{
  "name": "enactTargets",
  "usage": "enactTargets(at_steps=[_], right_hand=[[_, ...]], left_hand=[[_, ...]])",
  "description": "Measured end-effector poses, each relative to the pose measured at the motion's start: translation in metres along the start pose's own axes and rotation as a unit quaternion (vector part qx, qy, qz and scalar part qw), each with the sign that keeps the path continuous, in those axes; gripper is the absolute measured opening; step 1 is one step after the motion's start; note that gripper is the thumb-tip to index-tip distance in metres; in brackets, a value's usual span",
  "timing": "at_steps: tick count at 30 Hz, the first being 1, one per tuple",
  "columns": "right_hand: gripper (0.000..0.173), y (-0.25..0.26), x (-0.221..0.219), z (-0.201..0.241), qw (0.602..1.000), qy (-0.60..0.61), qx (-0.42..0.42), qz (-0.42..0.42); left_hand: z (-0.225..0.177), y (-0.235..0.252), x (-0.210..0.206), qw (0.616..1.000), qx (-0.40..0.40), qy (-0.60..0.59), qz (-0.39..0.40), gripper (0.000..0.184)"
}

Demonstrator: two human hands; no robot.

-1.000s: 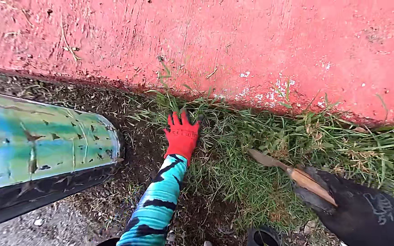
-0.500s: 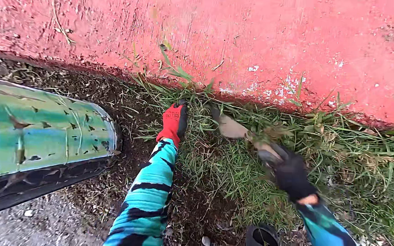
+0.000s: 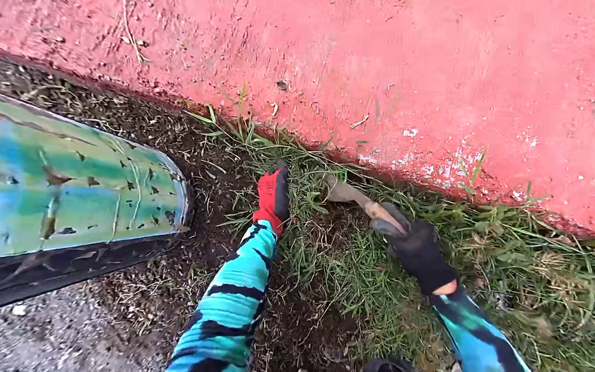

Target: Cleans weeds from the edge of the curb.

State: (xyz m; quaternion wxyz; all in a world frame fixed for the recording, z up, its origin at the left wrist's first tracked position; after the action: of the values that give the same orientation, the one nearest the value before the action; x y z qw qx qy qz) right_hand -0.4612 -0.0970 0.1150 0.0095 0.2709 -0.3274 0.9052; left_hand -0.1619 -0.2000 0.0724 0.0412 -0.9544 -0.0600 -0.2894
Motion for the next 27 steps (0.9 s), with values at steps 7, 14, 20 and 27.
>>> enactTargets(at_steps=[7, 14, 20, 27], right_hand=[[0.055, -0.031, 0.034, -0.042, 0.997, 0.051, -0.051, -0.004], [0.055, -0.020, 0.031, -0.041, 0.996, 0.074, -0.046, 0.014], [0.052, 0.000, 0.004, -0.023, 0.999, 0.016, -0.036, 0.018], [0.051, -0.011, 0.029, -0.042, 0.994, 0.095, -0.040, 0.035]], left_hand=[[0.003, -0.002, -0.006, 0.993, 0.056, -0.075, -0.067, 0.038], [0.021, -0.019, -0.002, 0.998, 0.003, -0.054, -0.021, 0.043], [0.018, -0.014, -0.004, 0.996, 0.028, -0.076, -0.042, 0.039], [0.030, -0.018, -0.002, 0.993, -0.006, -0.112, -0.048, 0.041]])
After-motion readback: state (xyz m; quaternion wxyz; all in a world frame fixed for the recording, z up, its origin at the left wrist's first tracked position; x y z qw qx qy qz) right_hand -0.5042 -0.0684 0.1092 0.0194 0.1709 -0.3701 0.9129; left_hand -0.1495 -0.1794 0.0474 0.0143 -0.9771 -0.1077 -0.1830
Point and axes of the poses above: each hand's wrist, its own y-axis towards the middle knuckle, its own x-axis out of the back of the hand, z = x × y, the point moved 4 cm from there along y, towards the middle knuckle, and after that the axes turned 14 degrees about -x, right-handed, at the moved point
